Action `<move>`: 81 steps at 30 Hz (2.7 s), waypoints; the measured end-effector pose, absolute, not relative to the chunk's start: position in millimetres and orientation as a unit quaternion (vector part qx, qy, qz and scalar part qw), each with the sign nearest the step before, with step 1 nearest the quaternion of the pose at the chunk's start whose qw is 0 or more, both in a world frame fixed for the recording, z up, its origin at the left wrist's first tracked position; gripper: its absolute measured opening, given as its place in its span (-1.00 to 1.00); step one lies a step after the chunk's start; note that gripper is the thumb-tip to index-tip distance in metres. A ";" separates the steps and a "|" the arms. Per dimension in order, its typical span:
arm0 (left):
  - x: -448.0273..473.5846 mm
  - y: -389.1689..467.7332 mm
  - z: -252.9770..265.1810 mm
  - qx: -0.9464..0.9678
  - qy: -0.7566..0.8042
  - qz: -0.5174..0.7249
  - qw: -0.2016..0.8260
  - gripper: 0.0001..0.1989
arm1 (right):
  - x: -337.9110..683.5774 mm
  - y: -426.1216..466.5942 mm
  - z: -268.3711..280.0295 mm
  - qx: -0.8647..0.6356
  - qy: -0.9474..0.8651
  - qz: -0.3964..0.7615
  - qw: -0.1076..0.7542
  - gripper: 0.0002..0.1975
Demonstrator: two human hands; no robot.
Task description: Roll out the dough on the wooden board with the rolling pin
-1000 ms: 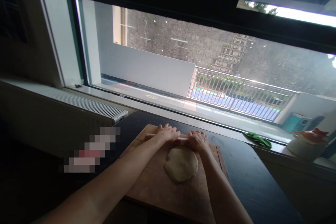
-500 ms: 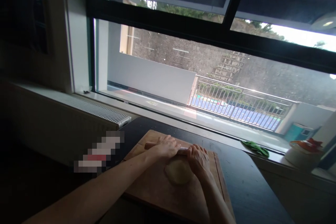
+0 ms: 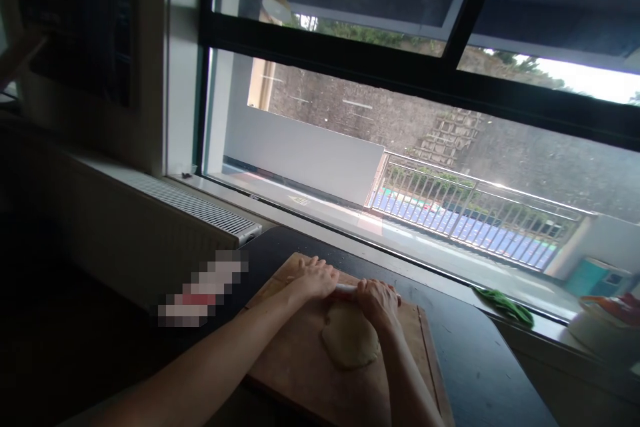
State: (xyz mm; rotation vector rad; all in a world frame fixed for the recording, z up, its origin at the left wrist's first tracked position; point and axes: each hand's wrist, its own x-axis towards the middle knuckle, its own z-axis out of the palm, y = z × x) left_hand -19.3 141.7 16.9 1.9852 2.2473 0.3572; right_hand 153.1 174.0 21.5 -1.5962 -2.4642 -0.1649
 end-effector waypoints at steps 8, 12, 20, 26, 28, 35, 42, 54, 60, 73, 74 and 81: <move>-12.5 96.1 16.0 0.715 0.688 0.123 -0.025 -0.57 | 171.0 146.7 3.4 -0.512 -0.823 -0.088 0.229 -0.66; -14.3 88.0 20.5 0.725 0.681 0.100 -0.022 -0.62 | 169.8 145.5 3.2 -0.507 -0.826 -0.101 0.222 -0.67; -22.5 114.1 9.9 0.676 0.725 0.128 0.016 -0.54 | 142.3 169.2 19.7 -0.503 -0.852 -0.085 0.120 -0.64; -24.4 119.8 8.0 0.662 0.737 0.135 0.018 -0.48 | 141.1 174.2 17.0 -0.503 -0.852 -0.072 0.123 -0.64; -22.7 115.2 6.2 0.666 0.733 0.139 0.019 -0.48 | 143.5 169.9 15.4 -0.503 -0.850 -0.077 0.137 -0.60; -7.6 85.0 7.2 0.674 0.710 0.194 -0.053 -0.49 | 162.0 151.9 2.5 -0.475 -0.844 -0.079 0.234 -0.66; -0.5 73.0 -1.3 0.671 0.705 0.215 -0.074 -0.46 | 158.5 154.3 4.1 -0.473 -0.856 -0.077 0.194 -0.64; -19.3 108.0 -0.4 0.629 0.759 0.165 0.006 -0.44 | 126.5 185.1 22.4 -0.474 -0.875 -0.051 0.088 -0.70; -6.1 81.9 2.9 0.655 0.728 0.198 -0.036 -0.48 | 143.6 161.0 15.5 -0.477 -0.867 -0.056 0.131 -0.62; 2.8 78.7 0.6 0.650 0.730 0.197 -0.070 -0.47 | 143.0 162.6 12.1 -0.480 -0.860 -0.045 0.169 -0.62; -0.7 84.5 -1.0 0.650 0.732 0.194 -0.066 -0.45 | 139.4 165.8 14.4 -0.481 -0.861 -0.038 0.159 -0.62; -22.6 114.3 3.3 0.644 0.749 0.157 -0.007 -0.42 | 125.7 177.7 18.3 -0.490 -0.861 -0.025 0.138 -0.65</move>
